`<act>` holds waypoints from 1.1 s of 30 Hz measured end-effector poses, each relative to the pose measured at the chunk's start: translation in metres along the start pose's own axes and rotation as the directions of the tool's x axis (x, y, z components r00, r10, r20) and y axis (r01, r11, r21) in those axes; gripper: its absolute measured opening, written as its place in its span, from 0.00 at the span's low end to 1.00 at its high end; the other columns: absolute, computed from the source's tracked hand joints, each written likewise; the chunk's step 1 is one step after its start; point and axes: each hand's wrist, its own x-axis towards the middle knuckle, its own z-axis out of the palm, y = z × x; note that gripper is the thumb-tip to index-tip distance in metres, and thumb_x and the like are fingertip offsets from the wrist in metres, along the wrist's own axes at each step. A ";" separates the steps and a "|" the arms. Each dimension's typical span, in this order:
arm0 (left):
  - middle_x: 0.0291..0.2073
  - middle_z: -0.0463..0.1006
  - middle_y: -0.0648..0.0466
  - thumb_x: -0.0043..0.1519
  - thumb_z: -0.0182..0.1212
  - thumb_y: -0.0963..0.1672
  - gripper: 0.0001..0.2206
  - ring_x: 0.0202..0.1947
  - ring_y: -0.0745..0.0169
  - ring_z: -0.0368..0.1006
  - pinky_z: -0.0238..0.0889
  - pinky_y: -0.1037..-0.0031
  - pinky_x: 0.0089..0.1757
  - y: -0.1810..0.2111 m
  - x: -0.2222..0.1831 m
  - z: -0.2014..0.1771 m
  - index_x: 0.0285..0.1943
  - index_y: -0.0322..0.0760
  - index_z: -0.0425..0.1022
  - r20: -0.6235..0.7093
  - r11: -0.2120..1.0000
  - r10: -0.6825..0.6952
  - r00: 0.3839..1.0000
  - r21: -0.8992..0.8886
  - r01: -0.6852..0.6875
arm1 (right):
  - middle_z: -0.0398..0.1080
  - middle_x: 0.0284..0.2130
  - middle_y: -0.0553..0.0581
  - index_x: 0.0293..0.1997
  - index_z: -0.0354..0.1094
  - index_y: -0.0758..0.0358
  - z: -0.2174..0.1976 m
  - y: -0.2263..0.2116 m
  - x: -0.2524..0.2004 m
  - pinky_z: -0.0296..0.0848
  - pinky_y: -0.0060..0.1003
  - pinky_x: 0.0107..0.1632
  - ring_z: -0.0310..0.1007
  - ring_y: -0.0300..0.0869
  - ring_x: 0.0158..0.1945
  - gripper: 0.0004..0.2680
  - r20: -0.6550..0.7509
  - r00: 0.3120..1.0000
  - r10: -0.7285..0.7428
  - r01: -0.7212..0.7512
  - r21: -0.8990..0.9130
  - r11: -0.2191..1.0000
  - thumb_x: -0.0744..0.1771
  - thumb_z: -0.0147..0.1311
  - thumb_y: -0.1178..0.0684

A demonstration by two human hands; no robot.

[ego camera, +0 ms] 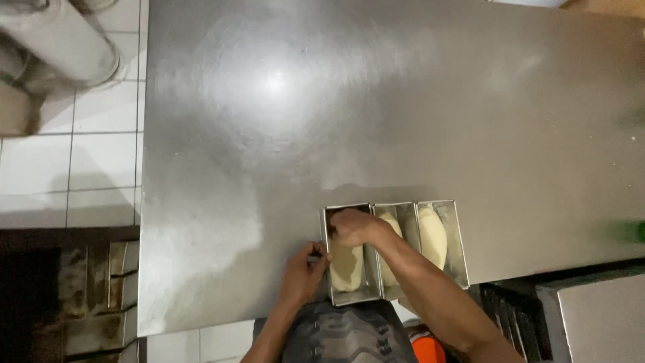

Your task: Placing shaped dough into metal loaf tins and arranging them in the bakery.

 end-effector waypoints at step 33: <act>0.35 0.81 0.59 0.64 0.62 0.48 0.06 0.36 0.72 0.75 0.69 0.76 0.41 0.025 -0.010 0.010 0.39 0.45 0.74 -0.111 0.998 -0.065 0.992 -0.030 0.062 | 0.76 0.29 0.65 0.25 0.67 0.65 0.005 -0.006 -0.012 0.67 0.48 0.33 0.75 0.54 0.32 0.10 -0.171 0.985 0.034 0.001 0.202 0.979 0.61 0.42 0.50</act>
